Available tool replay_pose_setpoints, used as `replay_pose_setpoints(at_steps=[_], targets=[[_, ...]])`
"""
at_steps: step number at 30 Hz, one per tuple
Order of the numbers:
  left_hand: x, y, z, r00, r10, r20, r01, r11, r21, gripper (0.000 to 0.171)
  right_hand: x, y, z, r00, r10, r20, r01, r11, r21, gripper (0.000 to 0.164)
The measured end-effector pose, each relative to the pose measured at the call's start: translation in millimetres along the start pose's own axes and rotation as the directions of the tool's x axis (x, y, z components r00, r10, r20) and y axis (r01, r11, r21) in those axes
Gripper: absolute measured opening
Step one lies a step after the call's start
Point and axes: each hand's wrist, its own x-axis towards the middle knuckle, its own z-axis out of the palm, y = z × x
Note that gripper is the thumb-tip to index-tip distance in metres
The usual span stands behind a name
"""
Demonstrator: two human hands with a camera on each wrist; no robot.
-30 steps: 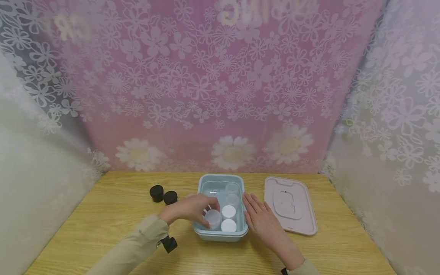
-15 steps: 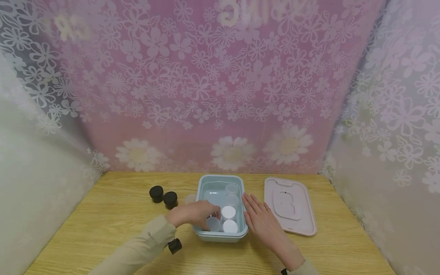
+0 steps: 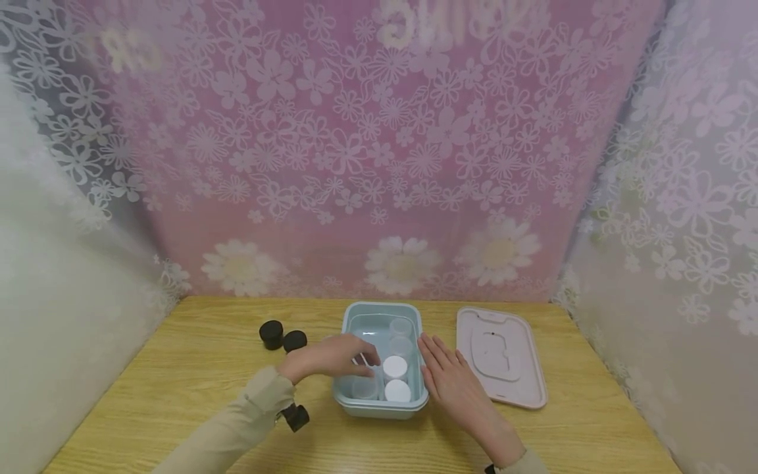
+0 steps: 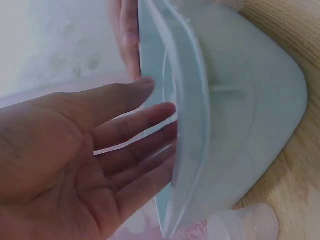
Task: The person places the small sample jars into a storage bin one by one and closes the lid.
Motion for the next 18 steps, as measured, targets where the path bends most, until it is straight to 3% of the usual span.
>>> replay_pose_setpoints(at_steps=[5, 9, 13, 18], targets=[[-4.0, -15.5, -1.5, 0.988, -0.011, -0.152, -0.013, 0.987, -0.158, 0.022, -0.6, 1.0, 1.6, 1.0, 0.008, -0.007, -0.008, 1.0, 0.009, 0.05], [-11.5, -24.1, -3.1, 0.955, -0.099, -0.28, 0.021, 0.963, -0.268, 0.024, -1.3, 1.5, 2.9, 1.0, 0.006, -0.023, -0.005, 1.0, 0.021, 0.05], [-19.2, -32.5, -2.6, 0.888, -0.225, -0.401, 0.068, 0.927, -0.368, 0.026, -2.0, 2.4, 3.6, 1.0, 0.01, -0.011, -0.009, 1.0, 0.026, 0.05], [-26.3, -44.0, 2.2, 0.778, -0.322, -0.54, 0.063, 0.894, -0.443, 0.028, -2.0, 3.2, 4.3, 1.0, 0.012, 0.009, -0.012, 0.999, 0.031, 0.05]])
